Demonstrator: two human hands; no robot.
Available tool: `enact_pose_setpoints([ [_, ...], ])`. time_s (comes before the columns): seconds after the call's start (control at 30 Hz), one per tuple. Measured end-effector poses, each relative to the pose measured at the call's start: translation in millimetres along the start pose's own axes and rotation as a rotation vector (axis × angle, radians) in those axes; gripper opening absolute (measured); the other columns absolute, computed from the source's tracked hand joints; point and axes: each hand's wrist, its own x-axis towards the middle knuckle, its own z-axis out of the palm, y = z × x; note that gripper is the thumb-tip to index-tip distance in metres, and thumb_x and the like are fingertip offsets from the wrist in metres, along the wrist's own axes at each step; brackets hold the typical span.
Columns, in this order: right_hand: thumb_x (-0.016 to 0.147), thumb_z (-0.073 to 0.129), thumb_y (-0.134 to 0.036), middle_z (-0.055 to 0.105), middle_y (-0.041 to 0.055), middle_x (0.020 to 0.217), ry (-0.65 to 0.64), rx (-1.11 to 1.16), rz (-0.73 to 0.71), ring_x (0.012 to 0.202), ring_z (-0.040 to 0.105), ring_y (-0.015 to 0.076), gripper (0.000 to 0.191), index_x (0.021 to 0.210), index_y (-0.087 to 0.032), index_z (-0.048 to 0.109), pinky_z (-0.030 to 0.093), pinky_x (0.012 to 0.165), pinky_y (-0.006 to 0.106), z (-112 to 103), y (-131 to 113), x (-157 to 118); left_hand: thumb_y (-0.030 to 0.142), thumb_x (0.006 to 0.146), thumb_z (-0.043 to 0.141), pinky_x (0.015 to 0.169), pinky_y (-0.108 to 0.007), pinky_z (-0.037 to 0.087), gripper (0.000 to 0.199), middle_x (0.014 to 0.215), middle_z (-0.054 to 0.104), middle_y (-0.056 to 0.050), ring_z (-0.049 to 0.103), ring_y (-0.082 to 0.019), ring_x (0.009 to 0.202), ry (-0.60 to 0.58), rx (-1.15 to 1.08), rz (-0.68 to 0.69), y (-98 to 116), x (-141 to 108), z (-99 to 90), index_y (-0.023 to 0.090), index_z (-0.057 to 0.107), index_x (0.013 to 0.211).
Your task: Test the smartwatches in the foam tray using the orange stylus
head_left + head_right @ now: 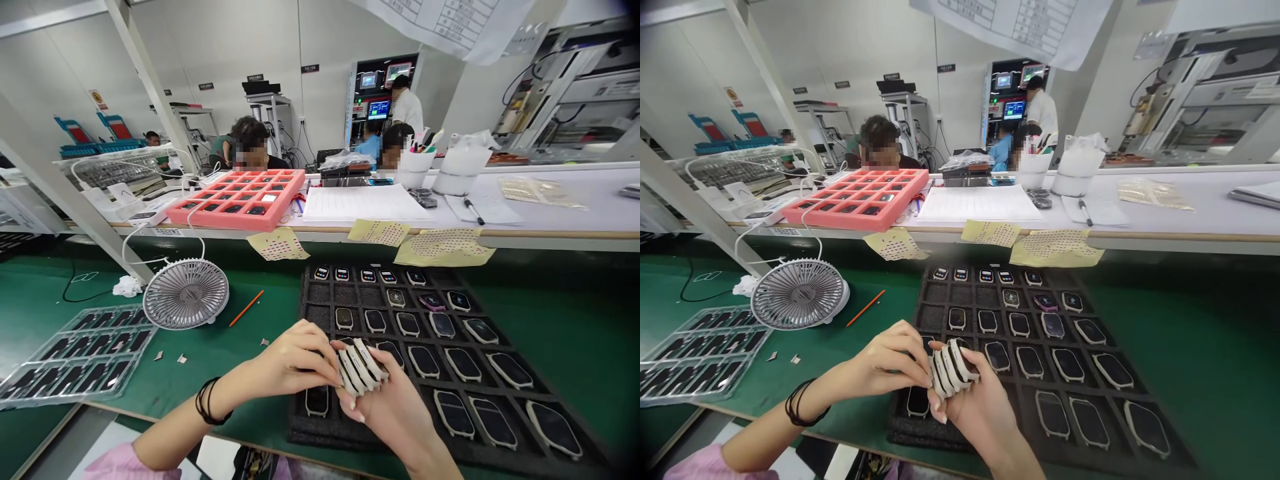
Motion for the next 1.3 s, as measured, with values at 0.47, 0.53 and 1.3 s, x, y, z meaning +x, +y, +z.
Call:
enact_pose_setpoints([
  [0.47,0.076,0.064,-0.042,0.068,0.0054,0.072,-0.056,0.081,-0.083,0.048,0.057,0.0157,0.030,0.092,-0.016,0.064,0.033,0.041,0.022,-17,-21,-26,0.032,0.089,0.058,0.076,-0.028,0.044,0.025,0.075,0.068,-0.006,0.056,-0.014,0.075,-0.063,-0.118,0.084,2,46,17.4,0.017,0.074,0.077],
  [0.53,0.076,0.064,-0.042,0.067,0.0059,0.072,-0.043,0.046,-0.095,0.049,0.057,0.0163,0.029,0.087,-0.016,0.063,0.034,0.041,0.022,-26,-27,-33,0.031,0.088,0.059,0.075,-0.028,0.043,0.022,0.076,0.068,-0.005,0.056,-0.014,0.074,-0.154,-0.117,0.076,1,57,22.8,0.017,0.074,0.080],
  [1.3,0.076,0.068,-0.034,0.060,0.0012,0.068,0.253,0.032,-0.384,0.051,0.056,0.0170,0.067,0.136,-0.021,0.042,0.039,0.042,0.024,-102,-70,-90,0.054,0.063,0.076,0.057,-0.021,0.040,0.044,0.072,0.055,0.003,0.052,-0.011,0.063,-0.450,-0.147,-0.040,-48,177,121.0,0.017,0.053,0.074],
])
